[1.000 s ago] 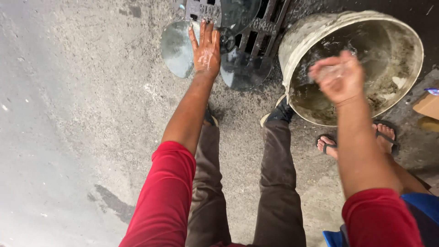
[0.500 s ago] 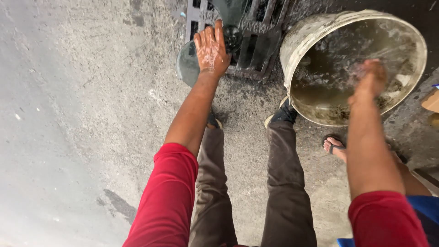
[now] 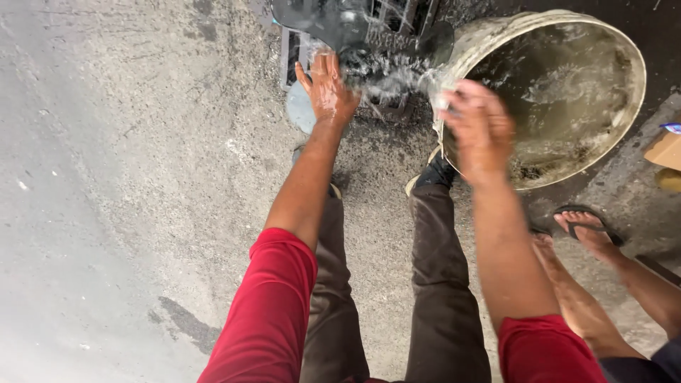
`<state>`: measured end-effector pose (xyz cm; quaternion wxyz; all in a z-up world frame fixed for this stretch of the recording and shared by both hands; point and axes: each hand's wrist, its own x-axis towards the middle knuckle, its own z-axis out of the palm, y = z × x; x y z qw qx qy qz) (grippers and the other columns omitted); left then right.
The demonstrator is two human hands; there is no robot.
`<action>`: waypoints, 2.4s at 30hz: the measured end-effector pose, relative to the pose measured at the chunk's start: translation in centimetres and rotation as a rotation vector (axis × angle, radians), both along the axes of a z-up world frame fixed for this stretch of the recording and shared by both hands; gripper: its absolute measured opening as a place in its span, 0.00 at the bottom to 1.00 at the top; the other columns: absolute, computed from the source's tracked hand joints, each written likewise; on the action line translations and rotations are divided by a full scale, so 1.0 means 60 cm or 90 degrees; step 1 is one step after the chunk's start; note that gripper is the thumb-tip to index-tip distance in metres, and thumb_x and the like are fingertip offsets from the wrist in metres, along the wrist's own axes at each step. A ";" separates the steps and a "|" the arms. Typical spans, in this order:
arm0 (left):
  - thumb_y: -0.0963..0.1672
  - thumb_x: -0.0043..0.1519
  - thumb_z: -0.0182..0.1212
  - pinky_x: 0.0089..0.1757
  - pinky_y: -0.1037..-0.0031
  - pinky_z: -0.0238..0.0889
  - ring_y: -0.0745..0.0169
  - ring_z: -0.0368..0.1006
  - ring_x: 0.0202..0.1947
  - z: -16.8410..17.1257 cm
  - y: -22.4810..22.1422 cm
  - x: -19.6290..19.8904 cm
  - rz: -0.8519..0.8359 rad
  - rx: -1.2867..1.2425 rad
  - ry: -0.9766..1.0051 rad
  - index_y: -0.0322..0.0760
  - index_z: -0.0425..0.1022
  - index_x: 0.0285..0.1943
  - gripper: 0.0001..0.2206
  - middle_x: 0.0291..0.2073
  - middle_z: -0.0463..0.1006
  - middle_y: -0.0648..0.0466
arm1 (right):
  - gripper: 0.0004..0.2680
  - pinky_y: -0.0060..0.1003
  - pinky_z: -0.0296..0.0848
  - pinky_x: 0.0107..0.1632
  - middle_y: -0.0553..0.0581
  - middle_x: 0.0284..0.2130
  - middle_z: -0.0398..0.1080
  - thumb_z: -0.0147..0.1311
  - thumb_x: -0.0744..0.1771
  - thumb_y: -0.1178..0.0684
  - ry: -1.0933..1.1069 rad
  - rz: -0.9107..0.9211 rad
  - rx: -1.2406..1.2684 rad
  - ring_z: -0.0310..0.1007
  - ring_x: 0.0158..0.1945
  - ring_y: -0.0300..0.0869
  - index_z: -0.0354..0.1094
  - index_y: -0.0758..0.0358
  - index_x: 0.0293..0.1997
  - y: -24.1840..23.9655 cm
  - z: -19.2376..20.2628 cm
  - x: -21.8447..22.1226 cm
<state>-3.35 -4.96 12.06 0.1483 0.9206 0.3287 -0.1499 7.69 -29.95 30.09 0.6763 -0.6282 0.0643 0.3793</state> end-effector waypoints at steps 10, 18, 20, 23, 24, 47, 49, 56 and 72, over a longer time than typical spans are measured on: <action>0.37 0.60 0.67 0.64 0.50 0.69 0.46 0.77 0.60 -0.041 0.012 -0.027 0.512 -0.582 -0.290 0.38 0.59 0.71 0.30 0.60 0.80 0.40 | 0.20 0.36 0.82 0.50 0.58 0.41 0.79 0.37 0.73 0.36 0.381 -0.208 -0.189 0.81 0.44 0.45 0.77 0.59 0.42 -0.185 -0.142 0.073; 0.36 0.56 0.70 0.49 0.60 0.83 0.47 0.83 0.50 -0.076 -0.035 -0.003 0.731 -0.821 -0.407 0.36 0.87 0.50 0.14 0.48 0.86 0.43 | 0.12 0.50 0.66 0.74 0.63 0.70 0.62 0.47 0.74 0.54 -0.162 0.331 0.063 0.61 0.73 0.53 0.63 0.54 0.68 0.017 -0.035 -0.091; 0.48 0.41 0.78 0.48 0.57 0.71 0.50 0.79 0.44 -0.053 -0.029 0.000 0.741 -0.602 -0.234 0.34 0.83 0.51 0.28 0.42 0.85 0.50 | 0.12 0.38 0.75 0.70 0.57 0.64 0.66 0.49 0.75 0.59 -0.170 0.123 0.239 0.71 0.63 0.44 0.63 0.56 0.67 0.017 -0.036 -0.089; 0.49 0.34 0.83 0.68 0.45 0.56 0.40 0.72 0.66 -0.058 -0.015 -0.001 0.761 -0.679 -0.328 0.36 0.72 0.65 0.45 0.61 0.80 0.42 | 0.07 0.29 0.84 0.48 0.54 0.51 0.76 0.57 0.73 0.45 -0.081 -0.062 -0.151 0.82 0.51 0.42 0.70 0.53 0.50 -0.092 -0.078 -0.026; 0.49 0.34 0.83 0.68 0.45 0.56 0.40 0.72 0.66 -0.012 -0.008 0.017 0.760 -0.684 -0.327 0.36 0.72 0.65 0.45 0.61 0.80 0.42 | 0.07 0.29 0.84 0.48 0.54 0.51 0.76 0.57 0.73 0.45 -0.083 -0.063 -0.155 0.82 0.51 0.42 0.70 0.53 0.50 -0.135 -0.125 -0.004; 0.53 0.49 0.67 0.63 0.53 0.70 0.47 0.77 0.55 0.083 -0.007 0.042 0.749 -0.818 0.046 0.34 0.75 0.58 0.30 0.49 0.82 0.42 | 0.09 0.25 0.74 0.38 0.42 0.36 0.75 0.43 0.66 0.58 0.173 -0.302 -0.519 0.77 0.39 0.30 0.69 0.46 0.40 -0.219 -0.171 0.061; 0.51 0.52 0.68 0.47 0.65 0.69 0.56 0.76 0.42 0.051 0.001 0.002 0.738 -0.836 0.030 0.31 0.76 0.59 0.28 0.44 0.83 0.46 | 0.09 0.37 0.76 0.52 0.51 0.41 0.75 0.46 0.67 0.46 0.289 -0.244 -0.326 0.78 0.46 0.40 0.71 0.54 0.46 -0.234 -0.206 0.061; 0.60 0.39 0.72 0.57 0.63 0.77 0.50 0.84 0.53 0.046 0.021 -0.021 0.611 -0.737 0.131 0.27 0.76 0.63 0.46 0.56 0.84 0.40 | 0.21 0.45 0.70 0.71 0.67 0.68 0.65 0.36 0.73 0.42 0.129 0.370 0.043 0.69 0.68 0.55 0.60 0.67 0.69 0.033 0.057 -0.033; 0.57 0.35 0.91 0.45 0.64 0.79 0.47 0.83 0.48 -0.226 0.047 -0.245 0.392 -0.479 0.079 0.49 0.85 0.52 0.35 0.43 0.87 0.52 | 0.13 0.38 0.89 0.37 0.54 0.36 0.78 0.46 0.68 0.37 0.357 -0.229 -0.330 0.84 0.38 0.44 0.72 0.52 0.42 -0.292 -0.283 0.019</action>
